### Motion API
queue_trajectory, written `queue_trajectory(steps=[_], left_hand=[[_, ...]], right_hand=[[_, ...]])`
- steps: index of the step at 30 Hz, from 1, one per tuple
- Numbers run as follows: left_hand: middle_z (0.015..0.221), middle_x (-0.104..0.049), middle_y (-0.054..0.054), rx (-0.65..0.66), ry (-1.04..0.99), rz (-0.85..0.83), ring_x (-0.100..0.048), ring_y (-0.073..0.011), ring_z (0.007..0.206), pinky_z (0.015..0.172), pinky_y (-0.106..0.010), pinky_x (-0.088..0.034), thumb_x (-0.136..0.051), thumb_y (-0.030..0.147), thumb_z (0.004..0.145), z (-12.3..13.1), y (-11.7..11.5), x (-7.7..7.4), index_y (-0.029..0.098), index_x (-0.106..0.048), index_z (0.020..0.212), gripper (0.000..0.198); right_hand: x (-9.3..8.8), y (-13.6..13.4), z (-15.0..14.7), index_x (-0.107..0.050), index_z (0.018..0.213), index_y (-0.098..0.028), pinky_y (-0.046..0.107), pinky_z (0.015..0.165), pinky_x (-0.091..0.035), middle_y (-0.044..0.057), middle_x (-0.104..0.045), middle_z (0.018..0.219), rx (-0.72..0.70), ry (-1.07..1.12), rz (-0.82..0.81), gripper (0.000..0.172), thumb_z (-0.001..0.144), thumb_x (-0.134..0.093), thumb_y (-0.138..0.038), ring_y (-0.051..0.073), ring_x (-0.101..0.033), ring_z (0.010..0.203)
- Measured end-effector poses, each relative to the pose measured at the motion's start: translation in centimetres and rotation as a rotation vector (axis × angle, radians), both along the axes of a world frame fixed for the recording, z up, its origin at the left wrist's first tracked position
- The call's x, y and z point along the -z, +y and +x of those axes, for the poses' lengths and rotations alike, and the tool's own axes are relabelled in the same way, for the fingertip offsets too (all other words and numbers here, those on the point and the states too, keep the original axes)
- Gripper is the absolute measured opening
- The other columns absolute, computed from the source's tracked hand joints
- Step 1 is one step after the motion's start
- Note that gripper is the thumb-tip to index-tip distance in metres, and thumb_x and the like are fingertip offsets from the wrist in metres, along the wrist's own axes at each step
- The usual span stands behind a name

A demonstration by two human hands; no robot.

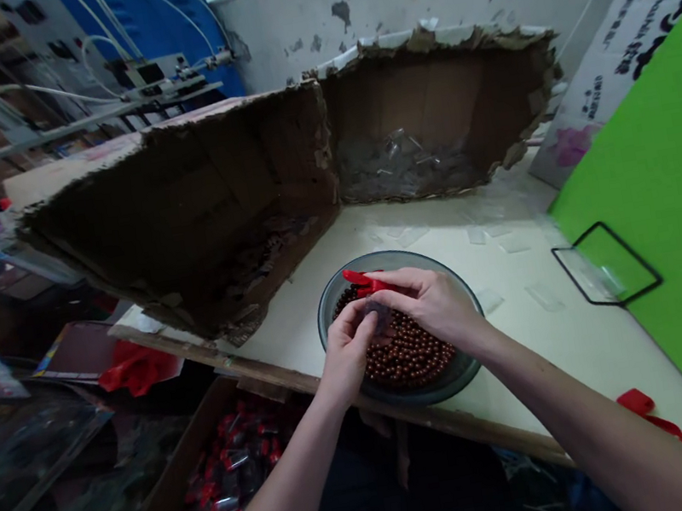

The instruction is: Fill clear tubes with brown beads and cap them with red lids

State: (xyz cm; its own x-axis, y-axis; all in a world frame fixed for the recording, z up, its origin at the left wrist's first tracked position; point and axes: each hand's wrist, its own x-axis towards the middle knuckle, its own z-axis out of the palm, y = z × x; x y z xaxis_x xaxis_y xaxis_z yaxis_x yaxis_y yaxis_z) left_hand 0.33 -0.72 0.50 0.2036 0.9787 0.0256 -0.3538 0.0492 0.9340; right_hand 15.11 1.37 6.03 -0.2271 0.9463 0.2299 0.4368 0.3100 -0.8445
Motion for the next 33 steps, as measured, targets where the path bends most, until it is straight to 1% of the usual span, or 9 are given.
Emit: queue_trajectory(steps=[4, 7, 10, 13, 16, 22, 27, 30, 33], left_hand=[[0.1, -0.064, -0.006, -0.049, -0.025, -0.013, -0.061, -0.0111, 0.07, 0.065, -0.024, -0.053, -0.058, 0.035, 0.084, 0.1, 0.1, -0.2, 0.017, -0.059, 0.105, 0.028], [0.105, -0.064, -0.007, -0.058, -0.004, 0.006, -0.062, -0.0145, 0.08, 0.071, -0.027, -0.054, -0.057, 0.035, 0.084, 0.3, -0.1, -0.1, 0.017, -0.059, 0.107, 0.029], [0.108, -0.065, -0.007, -0.121, 0.109, 0.09, -0.061, -0.0185, 0.094, 0.085, -0.032, -0.051, -0.054, 0.032, 0.086, 0.4, -0.5, 0.0, 0.019, -0.06, 0.109, 0.027], [0.113, -0.065, -0.006, -0.182, 0.223, 0.171, -0.058, -0.0197, 0.105, 0.098, -0.034, -0.043, -0.052, 0.03, 0.088, 0.4, -0.7, -0.1, 0.02, -0.061, 0.111, 0.027], [0.116, -0.064, -0.007, -0.191, 0.222, 0.17, -0.058, -0.0208, 0.107, 0.1, -0.034, -0.041, -0.051, 0.031, 0.088, 0.3, -0.9, -0.2, 0.02, -0.062, 0.112, 0.029], [0.117, -0.063, -0.008, -0.184, 0.22, 0.138, -0.057, -0.0214, 0.108, 0.099, -0.034, -0.041, -0.052, 0.031, 0.087, 0.3, -1.2, 0.0, 0.02, -0.063, 0.111, 0.028], [0.119, -0.062, -0.007, -0.161, 0.197, 0.115, -0.056, -0.0209, 0.109, 0.099, -0.033, -0.042, -0.049, 0.034, 0.089, 0.5, -1.2, 0.3, 0.02, -0.063, 0.11, 0.028], [0.117, -0.063, -0.007, -0.155, 0.155, 0.076, -0.057, -0.0204, 0.108, 0.097, -0.033, -0.043, -0.048, 0.035, 0.09, 0.5, -1.1, 0.3, 0.02, -0.063, 0.108, 0.028], [0.115, -0.064, -0.006, -0.127, 0.125, 0.071, -0.058, -0.0204, 0.108, 0.096, -0.032, -0.044, -0.048, 0.036, 0.09, 0.3, -1.0, 0.1, 0.02, -0.063, 0.109, 0.03]], right_hand=[[0.8, -0.8, 0.1, -0.06, 0.122, -0.028, 0.039, 0.102, -0.043, 0.002, -0.063, 0.124, -0.02, -0.099, 0.127, 0.034, 0.091, -0.048, -0.034, 0.019, -0.056, 0.114], [1.1, -1.5, -0.2, -0.06, 0.123, -0.028, 0.037, 0.102, -0.043, 0.002, -0.062, 0.124, 0.037, -0.117, 0.161, 0.034, 0.092, -0.046, -0.031, 0.019, -0.057, 0.114], [1.1, -2.0, -0.6, -0.061, 0.121, -0.026, 0.038, 0.102, -0.045, 0.002, -0.063, 0.123, 0.116, -0.148, 0.177, 0.033, 0.092, -0.046, -0.03, 0.019, -0.058, 0.113], [0.9, -2.4, -1.0, -0.06, 0.122, -0.025, 0.039, 0.102, -0.046, 0.003, -0.063, 0.123, 0.145, -0.212, 0.204, 0.034, 0.092, -0.045, -0.029, 0.02, -0.059, 0.113], [1.1, -2.7, -1.0, -0.056, 0.127, -0.024, 0.04, 0.103, -0.046, 0.003, -0.061, 0.126, 0.104, -0.285, 0.268, 0.037, 0.093, -0.043, -0.028, 0.02, -0.058, 0.115], [2.4, -3.3, -0.6, -0.046, 0.136, -0.02, 0.037, 0.106, -0.044, 0.006, -0.057, 0.131, 0.056, -0.422, 0.414, 0.042, 0.095, -0.038, -0.023, 0.019, -0.055, 0.118], [2.2, -3.8, -0.8, -0.045, 0.137, -0.021, 0.037, 0.104, -0.045, 0.007, -0.059, 0.128, 0.09, -0.433, 0.394, 0.043, 0.095, -0.038, -0.024, 0.02, -0.058, 0.114], [1.3, -3.9, -0.9, -0.051, 0.132, -0.021, 0.037, 0.099, -0.049, 0.007, -0.062, 0.124, 0.099, -0.375, 0.293, 0.04, 0.095, -0.04, -0.026, 0.02, -0.06, 0.11], [0.6, -3.7, -0.6, -0.06, 0.123, -0.025, 0.038, 0.094, -0.052, 0.004, -0.067, 0.117, 0.108, -0.306, 0.192, 0.034, 0.092, -0.046, -0.029, 0.021, -0.063, 0.104]])
